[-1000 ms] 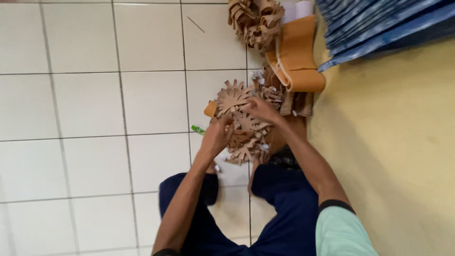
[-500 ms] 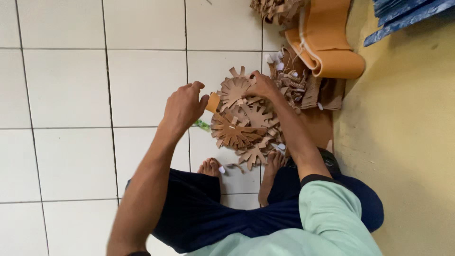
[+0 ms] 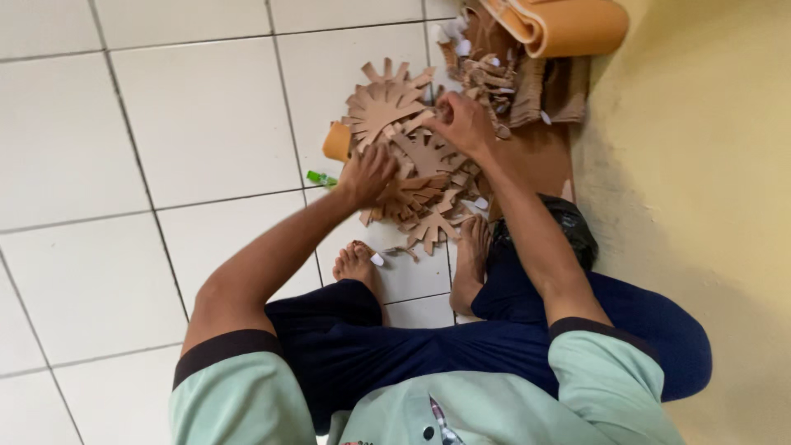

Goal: The person sits on the floor and gathers scattered foam pieces, separating them into different piles by shape and size. They then carry the sorted piles to a nearby workbench and place them down.

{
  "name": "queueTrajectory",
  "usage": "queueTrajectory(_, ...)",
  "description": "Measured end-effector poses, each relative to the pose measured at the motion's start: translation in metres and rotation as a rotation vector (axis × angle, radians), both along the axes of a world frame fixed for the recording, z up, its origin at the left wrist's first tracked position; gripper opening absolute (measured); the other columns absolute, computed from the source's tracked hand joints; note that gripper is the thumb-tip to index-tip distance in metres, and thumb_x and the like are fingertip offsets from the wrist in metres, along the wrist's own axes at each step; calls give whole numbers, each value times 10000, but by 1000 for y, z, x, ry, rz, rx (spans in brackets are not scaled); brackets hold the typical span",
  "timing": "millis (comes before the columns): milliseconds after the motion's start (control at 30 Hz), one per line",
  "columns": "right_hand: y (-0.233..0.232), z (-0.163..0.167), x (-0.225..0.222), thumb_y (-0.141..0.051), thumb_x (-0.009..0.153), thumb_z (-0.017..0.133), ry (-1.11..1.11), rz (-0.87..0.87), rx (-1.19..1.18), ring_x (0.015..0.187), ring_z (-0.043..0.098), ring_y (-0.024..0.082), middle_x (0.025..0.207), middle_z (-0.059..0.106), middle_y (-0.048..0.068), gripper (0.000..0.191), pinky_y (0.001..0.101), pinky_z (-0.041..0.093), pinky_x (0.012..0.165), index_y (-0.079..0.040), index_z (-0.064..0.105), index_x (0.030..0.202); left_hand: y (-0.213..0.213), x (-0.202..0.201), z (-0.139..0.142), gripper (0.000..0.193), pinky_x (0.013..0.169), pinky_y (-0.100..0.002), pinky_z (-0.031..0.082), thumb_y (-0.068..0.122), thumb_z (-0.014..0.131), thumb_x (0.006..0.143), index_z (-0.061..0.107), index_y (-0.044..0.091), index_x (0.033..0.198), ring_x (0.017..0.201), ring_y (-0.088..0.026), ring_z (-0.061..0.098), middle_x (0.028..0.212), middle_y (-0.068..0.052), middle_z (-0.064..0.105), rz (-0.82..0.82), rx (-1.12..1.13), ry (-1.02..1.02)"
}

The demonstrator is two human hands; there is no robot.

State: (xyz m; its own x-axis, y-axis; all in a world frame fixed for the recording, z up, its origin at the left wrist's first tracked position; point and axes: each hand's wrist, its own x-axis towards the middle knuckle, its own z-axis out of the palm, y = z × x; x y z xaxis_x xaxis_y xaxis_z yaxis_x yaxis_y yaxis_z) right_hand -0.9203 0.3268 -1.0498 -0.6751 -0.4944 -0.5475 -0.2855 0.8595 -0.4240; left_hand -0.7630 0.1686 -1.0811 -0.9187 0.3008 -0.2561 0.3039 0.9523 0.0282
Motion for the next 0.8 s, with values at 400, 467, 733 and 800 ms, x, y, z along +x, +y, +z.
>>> queueTrajectory(400, -3, -42, 44, -343, 894, 827, 99, -157, -274, 1065, 717, 259, 1180, 720, 130, 457, 440, 611, 968, -80, 563, 1159, -47, -6, -27, 777, 1182, -567, 323, 462, 766, 813, 455, 73, 1409, 1356, -310, 470, 1392, -153, 570, -103, -47, 59)
queueTrajectory(467, -4, -35, 38, -305, 915, 799, 43, -257, -397, 1104, 763, 212, 1179, 767, 106, 350, 422, 642, 1021, -88, 609, 1114, -57, -4, -20, 720, 1225, -541, 298, 382, 747, 847, 456, 123, 1452, 1382, -291, 469, 1442, -130, 555, -114, 58, 2)
queueTrajectory(733, -12, -9, 32, -288, 812, 893, -62, -96, -304, 1081, 675, 258, 1255, 668, 125, 539, 472, 526, 937, -81, 627, 1232, -53, -4, -5, 746, 1173, -555, 224, 254, 733, 807, 404, 207, 1475, 1502, -340, 346, 1552, -116, 408, -250, 93, 102)
queueTrajectory(800, -17, -4, 36, -287, 837, 859, -59, -88, -286, 1053, 714, 259, 1207, 704, 128, 507, 458, 554, 940, -76, 641, 1244, -42, -7, -3, 647, 1202, -556, 233, 273, 705, 893, 420, 160, 1463, 1455, -309, 393, 1520, -121, 462, -235, 84, 23)
